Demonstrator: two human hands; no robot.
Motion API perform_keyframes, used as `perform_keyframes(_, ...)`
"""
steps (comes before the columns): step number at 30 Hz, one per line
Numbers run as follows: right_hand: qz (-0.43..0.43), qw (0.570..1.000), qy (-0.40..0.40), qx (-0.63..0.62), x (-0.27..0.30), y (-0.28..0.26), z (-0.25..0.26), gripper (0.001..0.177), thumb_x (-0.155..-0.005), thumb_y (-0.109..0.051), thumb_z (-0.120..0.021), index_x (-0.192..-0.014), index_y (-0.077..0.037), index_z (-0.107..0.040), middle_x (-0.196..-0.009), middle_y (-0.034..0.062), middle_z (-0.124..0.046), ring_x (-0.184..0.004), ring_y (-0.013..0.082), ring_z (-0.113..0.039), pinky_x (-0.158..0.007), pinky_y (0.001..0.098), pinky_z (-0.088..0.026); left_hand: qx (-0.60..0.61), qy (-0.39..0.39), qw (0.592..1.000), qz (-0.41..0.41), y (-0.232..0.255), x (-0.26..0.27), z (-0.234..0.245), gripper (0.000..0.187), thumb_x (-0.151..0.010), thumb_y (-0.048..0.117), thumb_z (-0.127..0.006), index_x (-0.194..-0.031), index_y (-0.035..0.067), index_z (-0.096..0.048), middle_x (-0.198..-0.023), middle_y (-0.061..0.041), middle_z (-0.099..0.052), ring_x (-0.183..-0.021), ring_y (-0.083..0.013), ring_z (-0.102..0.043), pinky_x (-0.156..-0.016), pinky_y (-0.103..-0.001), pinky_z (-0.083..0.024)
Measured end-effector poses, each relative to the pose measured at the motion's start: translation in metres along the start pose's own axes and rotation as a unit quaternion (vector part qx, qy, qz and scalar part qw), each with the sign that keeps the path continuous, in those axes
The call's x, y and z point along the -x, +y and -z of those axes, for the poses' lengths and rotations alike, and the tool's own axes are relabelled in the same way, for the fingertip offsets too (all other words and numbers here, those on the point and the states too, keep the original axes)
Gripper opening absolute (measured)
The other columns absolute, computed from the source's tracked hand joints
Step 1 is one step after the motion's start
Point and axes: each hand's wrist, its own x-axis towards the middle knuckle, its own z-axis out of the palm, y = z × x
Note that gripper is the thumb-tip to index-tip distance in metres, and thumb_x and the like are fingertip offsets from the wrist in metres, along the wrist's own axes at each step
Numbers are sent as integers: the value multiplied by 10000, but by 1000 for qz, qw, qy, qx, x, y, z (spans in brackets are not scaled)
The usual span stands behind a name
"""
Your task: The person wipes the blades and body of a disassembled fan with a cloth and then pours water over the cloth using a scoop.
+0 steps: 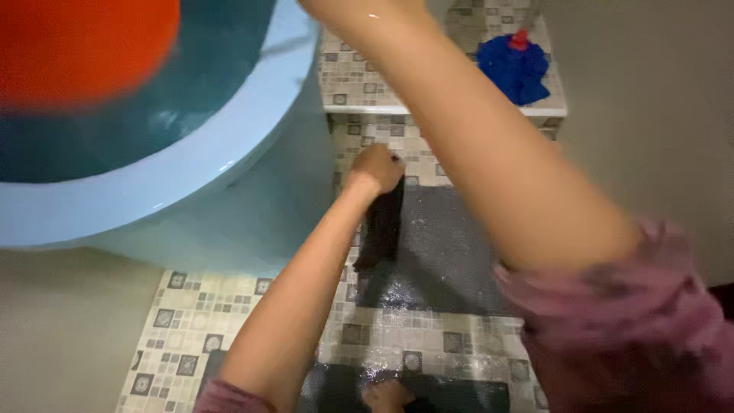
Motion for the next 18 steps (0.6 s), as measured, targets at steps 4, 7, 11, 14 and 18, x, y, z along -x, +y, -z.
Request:
perform_keyframes(4, -51, 981, -70, -173, 78, 41, -2, 1069, -815, -278, -818, -1641, -64, -175, -1532, 315, -430, -1453, 381, -427, -1166, 448, -385, 34, 59, 985, -161, 27, -5, 37, 284, -1004, 230, -599, -988, -33, -706, -835, -212, -718, -701, -291, -680, -615, -445, -541)
perform_keyframes(7, 116, 951, -8, -287, 146, 67, -56, 1501, -623, -343, -1031, -1587, 60, 47, -1587, 391, -182, -1466, 486, -218, -1169, 537, -276, 392, -11, 919, -36, 65, 41, 77, 358, -956, 268, -570, -830, -27, -729, -733, -85, -707, -623, -149, -633, -608, -334, -515)
perform_keyframes(11, -202, 904, -86, -368, 164, 87, -187, 860, -651, -408, -880, -1379, -38, -609, -1337, 191, -717, -1291, 339, -650, -1103, 442, -518, 508, 25, 856, -89, 89, 89, 97, 261, -918, 215, -599, -851, -19, -695, -761, -45, -676, -700, -163, -615, -666, -355, -512)
perform_keyframes(14, -92, 976, -92, -172, 163, 126, -240, 973, -673, -306, -1028, -1425, 16, -501, -1476, 281, -427, -1432, 473, -340, -1107, 662, -123, 507, 92, 854, -68, 33, 108, 89, 347, -952, 271, -525, -864, -19, -694, -780, -52, -707, -733, -171, -637, -727, -359, -516)
perform_keyframes(18, -148, 953, -211, -162, 167, 153, -257, 667, -651, -229, -914, -1264, -143, -665, -1399, 118, -543, -1326, 333, -501, -1123, 492, -334, 358, 81, 930, -36, -65, 130, -6, 528, -967, 452, -421, -1025, -15, -659, -941, -126, -682, -871, -274, -629, -809, -435, -465)
